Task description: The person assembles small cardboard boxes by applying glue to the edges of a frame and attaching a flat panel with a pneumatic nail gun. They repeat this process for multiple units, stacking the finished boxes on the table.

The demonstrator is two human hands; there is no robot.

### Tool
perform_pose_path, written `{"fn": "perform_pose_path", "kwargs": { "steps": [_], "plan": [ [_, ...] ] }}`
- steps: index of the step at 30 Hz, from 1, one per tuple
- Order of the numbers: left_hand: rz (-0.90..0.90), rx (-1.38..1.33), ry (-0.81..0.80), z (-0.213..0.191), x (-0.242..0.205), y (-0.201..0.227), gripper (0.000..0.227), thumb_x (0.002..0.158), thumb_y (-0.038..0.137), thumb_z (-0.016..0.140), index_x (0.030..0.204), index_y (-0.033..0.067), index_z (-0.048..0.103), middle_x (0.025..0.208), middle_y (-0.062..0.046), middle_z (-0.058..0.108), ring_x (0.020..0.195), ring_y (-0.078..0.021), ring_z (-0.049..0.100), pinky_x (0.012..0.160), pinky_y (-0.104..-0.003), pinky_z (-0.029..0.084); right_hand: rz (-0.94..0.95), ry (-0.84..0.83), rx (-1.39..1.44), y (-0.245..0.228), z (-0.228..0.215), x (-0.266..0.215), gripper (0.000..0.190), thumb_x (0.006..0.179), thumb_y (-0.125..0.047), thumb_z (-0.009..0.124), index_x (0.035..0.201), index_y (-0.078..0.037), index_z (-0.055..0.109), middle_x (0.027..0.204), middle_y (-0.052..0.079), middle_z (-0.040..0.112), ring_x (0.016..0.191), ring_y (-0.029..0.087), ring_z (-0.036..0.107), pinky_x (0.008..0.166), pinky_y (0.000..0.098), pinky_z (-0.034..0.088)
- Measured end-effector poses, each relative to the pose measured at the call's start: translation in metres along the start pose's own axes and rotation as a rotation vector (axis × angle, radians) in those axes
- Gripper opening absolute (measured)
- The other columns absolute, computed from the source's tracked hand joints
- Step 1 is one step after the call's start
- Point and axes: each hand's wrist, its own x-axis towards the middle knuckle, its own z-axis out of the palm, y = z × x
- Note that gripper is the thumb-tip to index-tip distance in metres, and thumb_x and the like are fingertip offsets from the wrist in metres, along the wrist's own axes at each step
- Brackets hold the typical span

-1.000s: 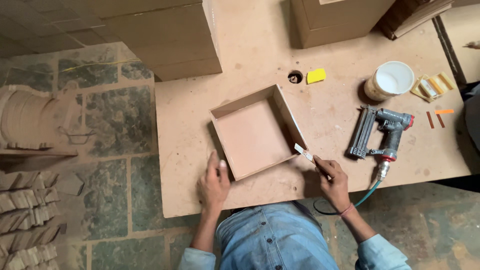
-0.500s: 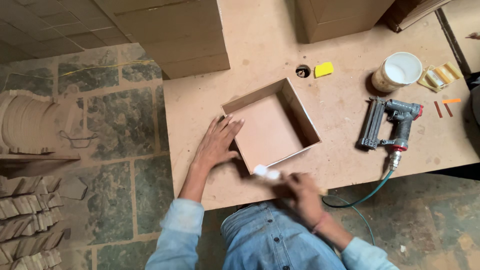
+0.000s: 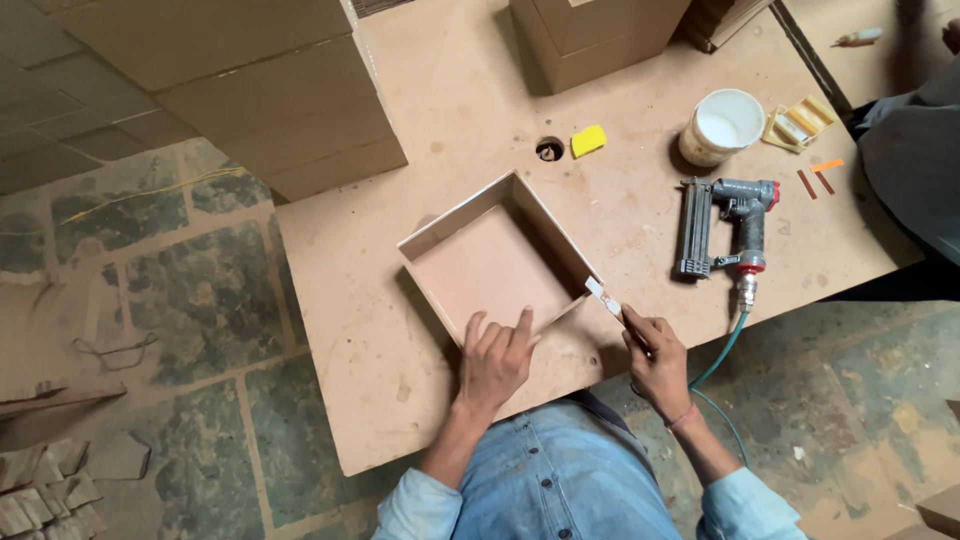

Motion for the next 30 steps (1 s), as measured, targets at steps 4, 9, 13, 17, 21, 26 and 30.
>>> {"fn": "perform_pose_path", "kwargs": {
  "steps": [4,9,13,17,21,26,30],
  "plan": [
    [-0.067,0.037,0.094,-0.029,-0.005,-0.029,0.036,0.093,0.019,0.071,0.124,0.0012,0.069,0.091,-0.009,0.074,0.083,-0.0216,0.067,0.102,-0.057,0.044,-0.374,-0.035,-0.115,-0.006,0.023,-0.027,0.062,0.070,0.010,0.059,0.127,-0.010,0.070,0.100,0.015,0.064,0.090,0.029,0.064,0.081,0.0357,0.053],
    [-0.293,0.131,0.167,-0.070,-0.018,-0.078,0.035,0.097,0.007,0.063,0.132,0.0050,0.065,0.126,-0.012,0.072,0.114,-0.0255,0.068,0.112,-0.053,0.043,-0.606,-0.160,-0.016,-0.014,0.027,-0.034,0.067,0.066,0.010,0.056,0.129,-0.010,0.066,0.107,0.016,0.064,0.104,0.034,0.060,0.092,0.0432,0.049],
    [-0.247,0.062,-0.132,-0.096,-0.015,-0.102,0.066,0.086,0.020,0.072,0.148,0.0110,0.051,0.150,-0.017,0.053,0.139,-0.0317,0.048,0.115,-0.052,0.035,-0.170,-0.049,-0.151,-0.018,0.014,-0.008,0.060,0.080,0.006,0.060,0.136,-0.014,0.066,0.106,0.015,0.064,0.099,0.033,0.060,0.089,0.0421,0.050],
    [-0.149,0.028,-0.340,-0.099,0.015,-0.116,0.110,0.058,0.044,0.088,0.152,0.0169,0.037,0.155,-0.016,0.047,0.145,-0.0307,0.034,0.117,-0.055,0.022,-0.557,-0.242,-0.227,-0.043,0.043,-0.040,0.078,0.058,0.001,0.061,0.136,-0.006,0.064,0.109,0.020,0.061,0.100,0.038,0.057,0.090,0.0454,0.047],
    [-0.221,-0.035,-0.422,-0.092,0.033,-0.134,0.133,0.046,0.055,0.092,0.156,0.0163,0.029,0.146,-0.013,0.054,0.147,-0.0295,0.034,0.123,-0.055,0.013,-0.556,-0.518,-0.121,-0.059,0.064,-0.062,0.065,0.070,-0.001,0.066,0.134,-0.010,0.065,0.108,0.016,0.064,0.099,0.033,0.059,0.090,0.0412,0.049],
    [-0.123,0.083,-0.196,-0.059,0.014,-0.110,0.120,0.053,0.064,0.089,0.147,0.0038,0.043,0.114,-0.019,0.065,0.120,-0.0354,0.056,0.115,-0.065,0.025,-0.304,-0.249,0.064,-0.046,0.014,-0.033,0.052,0.082,0.004,0.063,0.132,-0.010,0.067,0.103,0.013,0.067,0.087,0.024,0.067,0.076,0.0343,0.054],
    [-0.090,0.110,-0.102,-0.006,-0.007,-0.037,0.084,0.080,0.057,0.080,0.137,-0.0012,0.059,0.090,-0.012,0.065,0.090,-0.0274,0.061,0.111,-0.063,0.037,-0.093,-0.008,-0.002,-0.030,-0.022,-0.019,0.039,0.091,-0.006,0.071,0.129,-0.011,0.071,0.086,0.013,0.063,0.068,0.021,0.061,0.064,0.0322,0.050]
  ]
}}
